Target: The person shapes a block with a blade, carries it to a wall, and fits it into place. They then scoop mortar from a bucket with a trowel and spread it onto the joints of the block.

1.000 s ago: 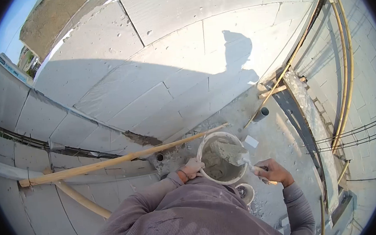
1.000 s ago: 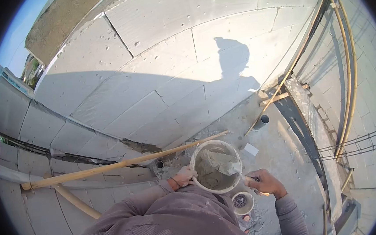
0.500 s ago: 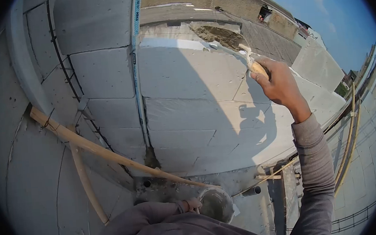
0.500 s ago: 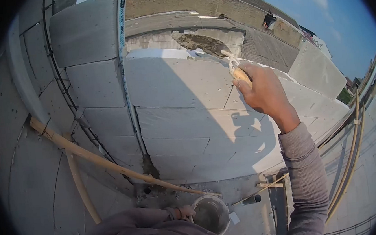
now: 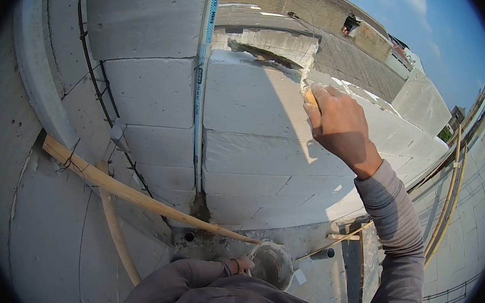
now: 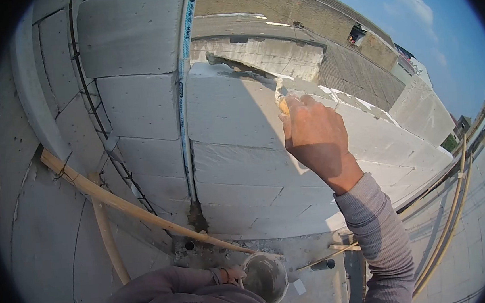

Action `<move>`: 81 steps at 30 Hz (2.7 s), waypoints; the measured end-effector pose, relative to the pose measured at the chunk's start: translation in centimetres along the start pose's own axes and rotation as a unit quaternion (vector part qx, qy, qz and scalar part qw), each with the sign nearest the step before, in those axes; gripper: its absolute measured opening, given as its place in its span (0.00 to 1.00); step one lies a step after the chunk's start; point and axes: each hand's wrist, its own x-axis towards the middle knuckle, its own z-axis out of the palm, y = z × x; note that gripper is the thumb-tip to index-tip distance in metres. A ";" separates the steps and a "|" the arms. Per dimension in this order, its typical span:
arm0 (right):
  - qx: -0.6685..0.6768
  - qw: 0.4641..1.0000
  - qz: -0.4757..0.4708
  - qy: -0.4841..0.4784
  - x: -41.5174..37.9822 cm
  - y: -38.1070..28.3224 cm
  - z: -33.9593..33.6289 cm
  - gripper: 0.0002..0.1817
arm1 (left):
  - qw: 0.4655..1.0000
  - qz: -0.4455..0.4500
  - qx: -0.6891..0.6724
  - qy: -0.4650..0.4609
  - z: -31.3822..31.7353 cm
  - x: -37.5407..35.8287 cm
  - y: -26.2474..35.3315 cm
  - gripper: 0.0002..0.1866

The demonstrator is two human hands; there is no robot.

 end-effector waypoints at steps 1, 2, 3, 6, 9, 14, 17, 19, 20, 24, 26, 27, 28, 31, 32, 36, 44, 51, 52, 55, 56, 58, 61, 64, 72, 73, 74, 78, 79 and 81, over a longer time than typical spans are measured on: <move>-0.028 1.000 0.007 -0.010 0.3 -0.5 0.6 0.18 | 0.997 0.018 0.078 -0.008 -0.3 -0.1 0.2 0.10; -0.057 0.998 0.012 -0.018 0.6 -1.0 1.3 0.18 | 0.997 0.017 0.080 -0.005 -0.6 -0.3 0.3 0.10; -0.059 0.998 0.011 -0.016 0.6 -1.6 2.1 0.18 | 0.999 0.034 0.037 0.017 -1.0 -0.9 0.5 0.10; -0.163 0.984 -0.063 0.020 -1.2 -3.3 4.2 0.24 | 0.995 0.056 -0.056 0.057 -0.4 -1.1 0.0 0.10; -0.128 0.989 -0.071 -0.009 -3.4 -3.6 2.9 0.25 | 0.983 0.040 -0.166 0.069 2.1 -0.9 -1.1 0.10; -0.108 0.993 -0.045 0.004 -5.5 -2.4 -0.6 0.23 | 0.881 0.067 -0.434 0.176 4.0 -0.8 -2.6 0.10; -0.093 0.996 -0.013 -0.001 -4.7 -2.3 -1.8 0.23 | 0.997 0.067 -0.012 0.045 0.2 -1.8 -0.6 0.07; -0.147 0.989 -0.018 0.010 -3.7 -2.0 -2.2 0.22 | 0.935 -0.103 -0.339 0.031 0.8 -1.5 -0.3 0.10; -0.149 0.989 -0.016 0.011 -3.6 -1.8 -2.6 0.22 | 0.884 -0.159 -0.438 0.035 1.0 -1.2 -0.2 0.11; -0.151 0.988 -0.011 -0.016 -3.2 -1.4 -4.1 0.23 | 0.993 0.062 -0.094 0.028 2.4 0.4 -1.6 0.07; -0.139 0.990 0.004 -0.016 -2.4 -1.0 -4.4 0.22 | 0.994 0.084 -0.065 -0.008 2.1 1.5 -1.1 0.07; -0.139 0.990 0.003 -0.002 -1.5 -1.0 -4.3 0.21 | 0.996 0.093 0.005 -0.011 0.5 1.0 0.1 0.07; -0.139 0.990 0.003 0.012 -0.7 -1.0 -4.3 0.20 | 0.992 0.103 0.076 -0.016 -0.5 0.7 1.0 0.08; -0.156 0.984 0.013 -0.081 2.1 -2.4 -3.9 0.17 | 0.988 -0.008 -0.147 -0.044 1.6 2.5 0.4 0.08; -0.156 0.984 0.018 -0.080 2.4 -2.7 -3.3 0.17 | 0.962 -0.067 -0.259 -0.054 2.5 3.1 0.2 0.08; -0.163 0.977 0.005 -0.141 3.5 -1.5 -1.7 0.11 | 0.885 -0.129 -0.448 -0.020 3.4 3.3 -0.3 0.06; -0.188 0.959 0.023 -0.209 6.1 3.4 -2.5 0.07 | 0.981 0.177 0.043 0.071 -1.6 0.2 -0.3 0.05; -0.063 0.998 0.019 0.021 -2.0 3.4 -6.1 0.13 | 0.968 0.024 -0.247 0.032 -1.7 0.5 0.1 0.06; -0.036 0.998 0.045 0.030 -4.8 2.7 -7.5 0.14 | 0.925 -0.063 -0.373 0.011 -2.8 -0.2 1.3 0.06; 0.020 0.980 0.195 -0.010 -14.2 2.4 -10.0 0.16 | 0.778 -0.211 -0.592 -0.002 -7.5 -2.9 4.6 0.08; 0.036 0.967 0.249 -0.027 -17.4 2.8 -10.5 0.16 | 0.754 -0.233 -0.615 -0.001 -9.2 -3.6 5.8 0.09; 0.097 0.927 0.361 -0.021 -25.1 4.0 -9.1 0.17 | 0.726 -0.253 -0.640 -0.006 -10.4 -3.9 7.0 0.09; 0.182 0.823 0.537 -0.026 -37.2 2.5 -5.2 0.16 | 0.705 -0.268 -0.657 0.005 -10.1 -3.9 7.4 0.13; 0.193 0.752 0.624 -0.091 -48.0 -1.4 -1.0 0.15 | 0.759 -0.227 -0.607 0.057 -6.4 -1.7 5.7 0.12; 0.132 0.691 0.558 -0.440 -58.4 -9.9 5.9 0.08 | 0.803 -0.240 -0.546 0.004 -15.3 -1.6 11.2 0.17; 0.134 0.686 0.567 -0.436 -58.7 -10.2 6.7 0.08 | 0.808 -0.214 -0.549 0.009 -15.6 -1.2 11.6 0.20; 0.140 0.690 0.549 -0.450 -58.8 -10.4 7.3 0.08 | 0.811 -0.188 -0.554 0.014 -15.9 -0.7 12.1 0.23; 0.154 0.709 0.515 -0.457 -59.6 -10.8 11.2 0.07 | 0.861 -0.143 -0.487 0.040 -16.6 0.4 13.8 0.17; 0.143 0.735 0.494 -0.442 -59.5 -10.9 11.9 0.07 | 0.866 -0.139 -0.479 0.039 -16.8 0.4 14.3 0.17; 0.156 0.742 0.492 -0.428 -59.5 -11.3 13.2 0.07 | 0.874 -0.136 -0.466 0.036 -16.6 0.5 14.7 0.17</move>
